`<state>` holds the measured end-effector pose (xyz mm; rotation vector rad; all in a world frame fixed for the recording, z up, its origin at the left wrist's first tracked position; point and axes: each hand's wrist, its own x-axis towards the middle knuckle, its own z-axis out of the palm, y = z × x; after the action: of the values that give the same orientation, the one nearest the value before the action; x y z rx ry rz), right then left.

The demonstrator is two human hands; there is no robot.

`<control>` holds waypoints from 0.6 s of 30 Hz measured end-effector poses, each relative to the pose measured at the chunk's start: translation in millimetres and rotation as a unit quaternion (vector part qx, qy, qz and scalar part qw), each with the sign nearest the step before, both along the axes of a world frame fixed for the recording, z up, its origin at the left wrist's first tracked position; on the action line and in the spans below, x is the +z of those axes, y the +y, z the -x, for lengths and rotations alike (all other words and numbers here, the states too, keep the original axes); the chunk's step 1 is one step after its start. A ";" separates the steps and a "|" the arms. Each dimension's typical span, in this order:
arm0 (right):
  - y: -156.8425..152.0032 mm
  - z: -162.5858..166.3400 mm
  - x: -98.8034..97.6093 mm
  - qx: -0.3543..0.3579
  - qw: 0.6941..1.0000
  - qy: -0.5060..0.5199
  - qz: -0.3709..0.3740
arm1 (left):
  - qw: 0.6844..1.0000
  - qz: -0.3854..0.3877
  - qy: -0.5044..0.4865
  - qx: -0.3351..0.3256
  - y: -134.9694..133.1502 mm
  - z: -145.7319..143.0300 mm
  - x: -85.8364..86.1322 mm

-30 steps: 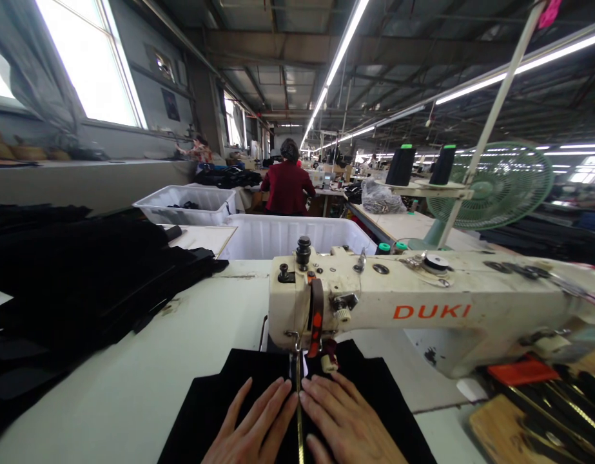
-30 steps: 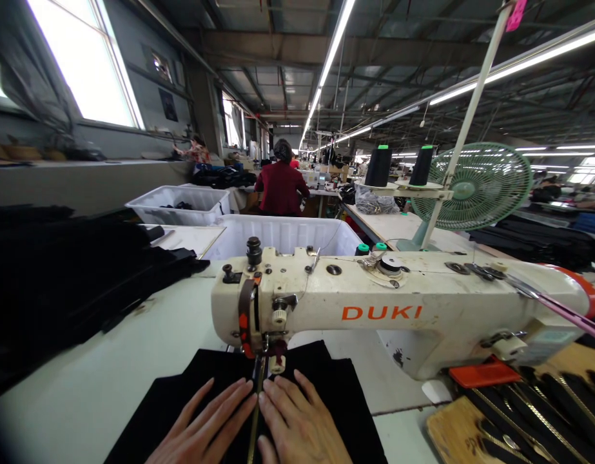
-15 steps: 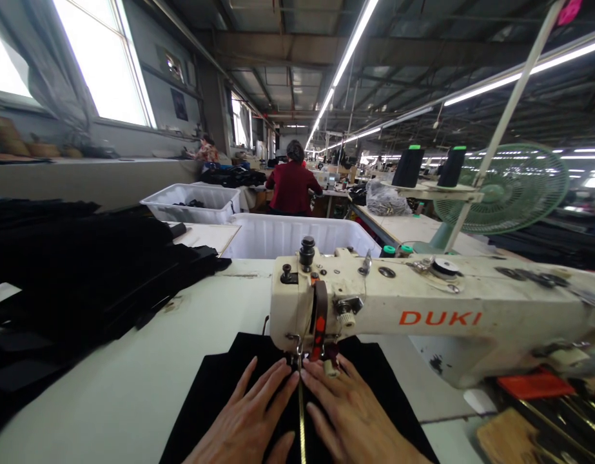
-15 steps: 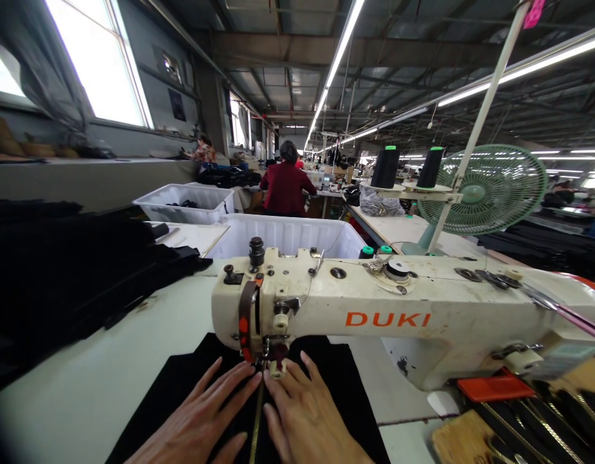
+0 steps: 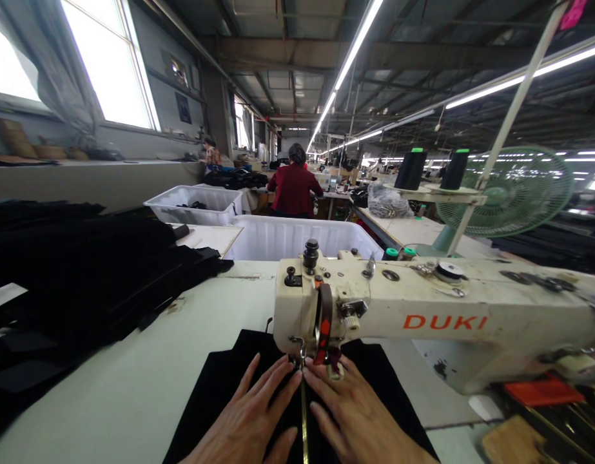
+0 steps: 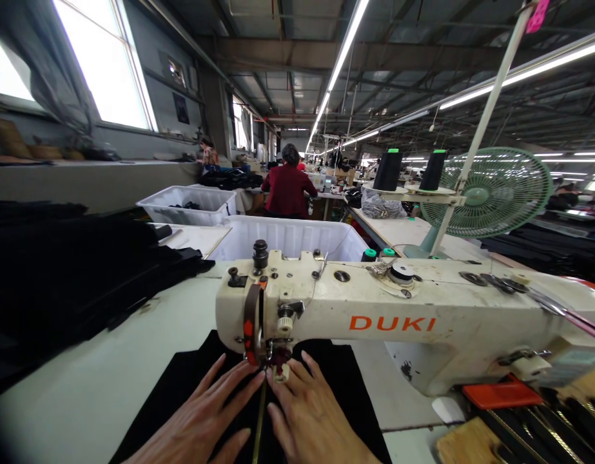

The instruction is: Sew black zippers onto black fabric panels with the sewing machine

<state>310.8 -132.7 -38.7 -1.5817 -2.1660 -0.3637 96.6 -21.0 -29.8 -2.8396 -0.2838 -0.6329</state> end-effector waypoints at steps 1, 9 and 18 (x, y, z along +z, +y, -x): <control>0.6 0.3 -0.3 -0.004 1.000 0.006 0.010 | 1.000 0.011 -0.002 0.000 1.5 -0.5 -0.4; -17.5 17.9 17.3 -0.037 0.993 0.065 0.096 | 0.995 0.056 0.077 0.014 -32.3 18.0 -5.1; -102.4 60.2 10.4 -0.018 0.965 0.199 0.169 | 0.992 0.113 -0.052 -0.019 -94.2 63.0 -10.7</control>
<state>250.6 -235.1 -28.4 -1.6946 -1.9539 0.3101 33.6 -115.3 -40.5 -3.0386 -0.3408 -0.8060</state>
